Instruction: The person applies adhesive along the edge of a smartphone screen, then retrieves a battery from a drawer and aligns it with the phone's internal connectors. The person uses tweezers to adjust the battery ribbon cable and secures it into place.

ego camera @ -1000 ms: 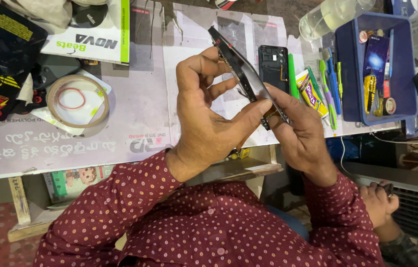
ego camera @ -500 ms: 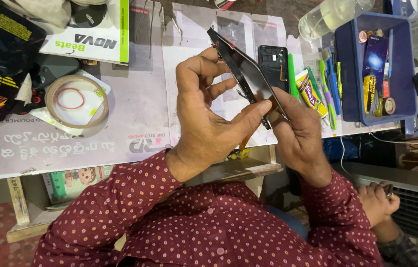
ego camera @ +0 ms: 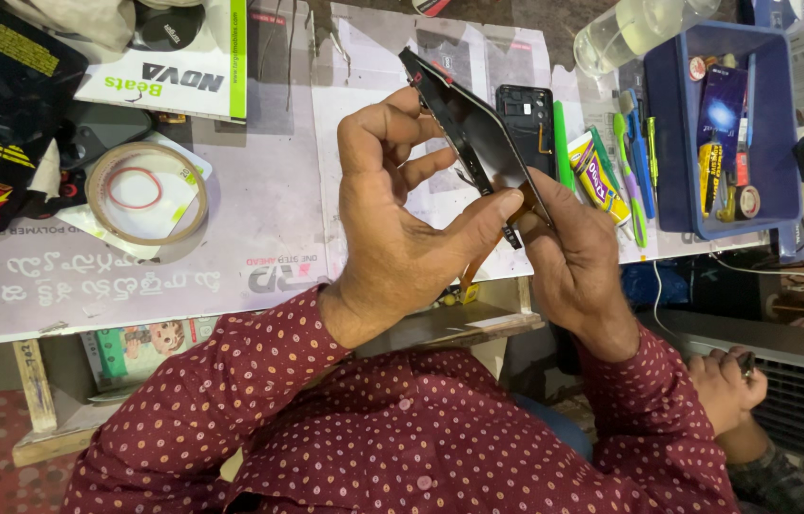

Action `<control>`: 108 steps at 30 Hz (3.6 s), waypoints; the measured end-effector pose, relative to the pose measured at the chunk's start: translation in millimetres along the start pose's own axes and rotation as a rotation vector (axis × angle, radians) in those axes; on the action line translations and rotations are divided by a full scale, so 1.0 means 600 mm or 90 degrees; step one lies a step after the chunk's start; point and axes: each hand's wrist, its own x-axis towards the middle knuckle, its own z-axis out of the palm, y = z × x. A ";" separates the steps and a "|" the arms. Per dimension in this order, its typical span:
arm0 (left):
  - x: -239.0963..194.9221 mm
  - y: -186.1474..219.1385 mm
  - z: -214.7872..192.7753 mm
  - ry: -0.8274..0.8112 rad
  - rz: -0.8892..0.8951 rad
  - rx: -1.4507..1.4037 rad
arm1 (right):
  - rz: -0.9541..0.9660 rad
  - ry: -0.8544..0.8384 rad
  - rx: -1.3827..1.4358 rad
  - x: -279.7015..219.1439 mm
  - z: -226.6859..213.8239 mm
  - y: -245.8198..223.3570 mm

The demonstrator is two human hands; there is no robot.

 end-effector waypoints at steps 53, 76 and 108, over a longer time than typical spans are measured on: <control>0.025 -0.005 -0.029 -0.146 -0.133 -0.381 | -0.004 -0.146 -0.011 0.019 -0.085 -0.035; 0.019 -0.011 -0.025 -0.150 -0.128 -0.385 | -0.030 -0.144 -0.026 0.027 -0.081 -0.029; 0.023 -0.021 -0.002 -0.166 -0.212 -0.226 | 0.066 -0.233 0.256 0.054 -0.087 0.036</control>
